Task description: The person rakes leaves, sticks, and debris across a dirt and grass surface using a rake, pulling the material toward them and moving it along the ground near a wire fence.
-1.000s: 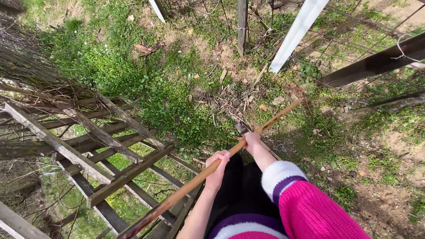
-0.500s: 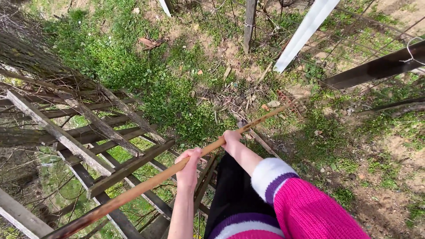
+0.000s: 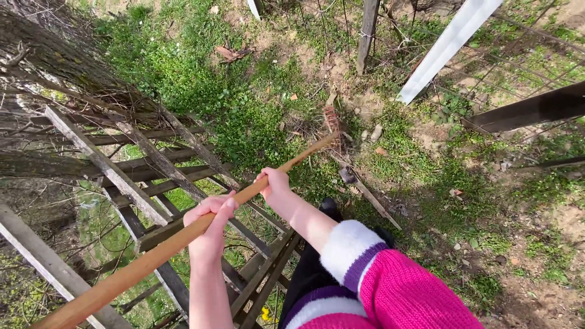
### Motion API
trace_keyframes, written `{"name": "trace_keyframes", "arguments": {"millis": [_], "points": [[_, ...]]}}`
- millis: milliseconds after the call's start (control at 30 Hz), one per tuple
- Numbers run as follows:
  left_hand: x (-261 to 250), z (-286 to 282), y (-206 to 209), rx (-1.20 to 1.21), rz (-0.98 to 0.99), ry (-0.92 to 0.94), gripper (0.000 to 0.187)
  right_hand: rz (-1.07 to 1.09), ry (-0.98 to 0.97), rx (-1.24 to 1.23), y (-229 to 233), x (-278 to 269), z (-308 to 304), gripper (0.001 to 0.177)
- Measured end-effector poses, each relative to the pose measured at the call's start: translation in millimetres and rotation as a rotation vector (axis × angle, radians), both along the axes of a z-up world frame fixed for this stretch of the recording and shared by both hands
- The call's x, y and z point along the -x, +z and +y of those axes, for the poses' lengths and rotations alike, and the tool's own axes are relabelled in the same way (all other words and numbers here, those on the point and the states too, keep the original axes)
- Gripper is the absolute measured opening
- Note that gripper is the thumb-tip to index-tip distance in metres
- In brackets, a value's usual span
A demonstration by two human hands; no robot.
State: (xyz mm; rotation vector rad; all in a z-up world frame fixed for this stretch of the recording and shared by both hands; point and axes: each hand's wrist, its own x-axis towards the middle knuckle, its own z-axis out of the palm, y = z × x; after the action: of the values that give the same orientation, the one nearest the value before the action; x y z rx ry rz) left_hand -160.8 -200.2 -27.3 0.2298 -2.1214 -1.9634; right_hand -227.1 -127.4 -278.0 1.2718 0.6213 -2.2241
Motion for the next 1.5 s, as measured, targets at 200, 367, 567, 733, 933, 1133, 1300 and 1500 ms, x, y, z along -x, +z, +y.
{"name": "trace_keyframes", "arguments": {"millis": [200,367,567,733,933,1133,1300,1500], "points": [[-31,-1,-65,-0.301,-0.041,0.039,0.040,-0.038,0.059,0.013,-10,-51,59,0.021],[-32,23,-129,-0.563,-0.123,0.031,0.042,-0.104,0.039,-0.068,-62,-83,128,0.023],[-21,72,-161,-0.658,-0.308,-0.051,0.042,-0.334,-0.244,-0.141,-179,-131,225,0.027],[-24,105,-144,-0.530,-0.418,-0.255,0.034,-0.545,-0.369,-0.225,-297,-195,246,0.038],[-29,77,-130,-0.518,-0.298,-0.251,0.035,-0.631,-0.357,-0.310,-287,-182,199,0.059],[-31,34,-118,-0.469,-0.285,-0.148,0.036,-0.602,-0.306,-0.338,-272,-162,133,0.069],[-8,4,-71,-0.411,-0.154,-0.125,0.037,-0.457,-0.230,-0.212,-222,-98,59,0.061],[14,-18,-34,-0.269,-0.054,-0.075,0.038,-0.327,-0.165,-0.062,-222,-31,-13,0.064]]}}
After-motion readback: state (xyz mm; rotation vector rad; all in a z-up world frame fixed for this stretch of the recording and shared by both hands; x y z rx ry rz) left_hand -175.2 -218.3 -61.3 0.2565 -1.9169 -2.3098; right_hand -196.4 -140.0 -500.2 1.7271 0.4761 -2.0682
